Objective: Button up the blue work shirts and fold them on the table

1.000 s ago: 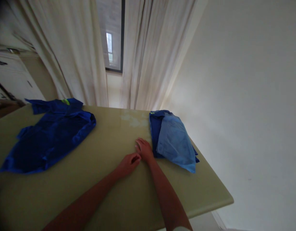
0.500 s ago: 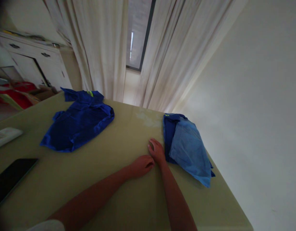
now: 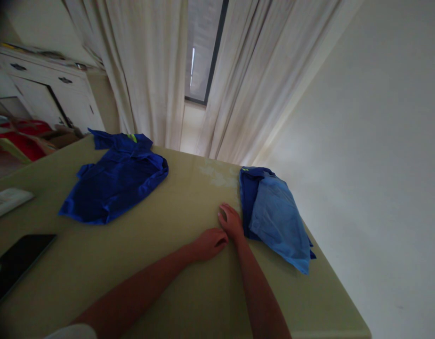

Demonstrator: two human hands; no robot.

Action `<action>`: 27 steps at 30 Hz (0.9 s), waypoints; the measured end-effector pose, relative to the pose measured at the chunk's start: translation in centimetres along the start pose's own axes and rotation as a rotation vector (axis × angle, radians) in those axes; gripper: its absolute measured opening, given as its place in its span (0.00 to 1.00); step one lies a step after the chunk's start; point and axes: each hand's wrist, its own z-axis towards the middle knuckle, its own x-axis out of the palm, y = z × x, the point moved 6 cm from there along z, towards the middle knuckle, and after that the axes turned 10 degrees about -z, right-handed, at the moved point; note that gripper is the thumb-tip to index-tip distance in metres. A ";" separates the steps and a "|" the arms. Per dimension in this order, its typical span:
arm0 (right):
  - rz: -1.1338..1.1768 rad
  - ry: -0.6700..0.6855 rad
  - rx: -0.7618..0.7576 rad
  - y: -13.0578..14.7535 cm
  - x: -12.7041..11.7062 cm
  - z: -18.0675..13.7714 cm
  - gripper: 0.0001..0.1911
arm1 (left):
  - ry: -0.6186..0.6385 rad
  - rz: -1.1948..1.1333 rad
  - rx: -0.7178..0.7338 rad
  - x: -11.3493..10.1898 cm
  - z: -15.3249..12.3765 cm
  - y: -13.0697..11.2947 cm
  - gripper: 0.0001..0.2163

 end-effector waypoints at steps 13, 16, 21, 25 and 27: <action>-0.042 0.017 -0.002 0.3 -0.2 0.1 0.24 | -0.568 0.699 -0.796 -22.5 -9.4 6.2 0.27; -0.055 0.019 -0.008 0.2 -0.1 0.3 0.24 | -0.685 0.804 -1.135 -28.8 -16.9 7.6 0.31; -0.052 0.000 -0.009 0.2 0.0 0.6 0.24 | -0.366 0.585 -1.097 -24.8 -16.5 6.3 0.19; 0.003 -0.017 0.020 0.4 -0.3 0.6 0.26 | -0.091 0.408 -0.777 -12.4 -11.1 0.6 0.19; 0.065 -0.025 0.060 0.4 -0.7 0.3 0.28 | 0.065 0.255 -0.584 -6.2 -10.1 -3.2 0.17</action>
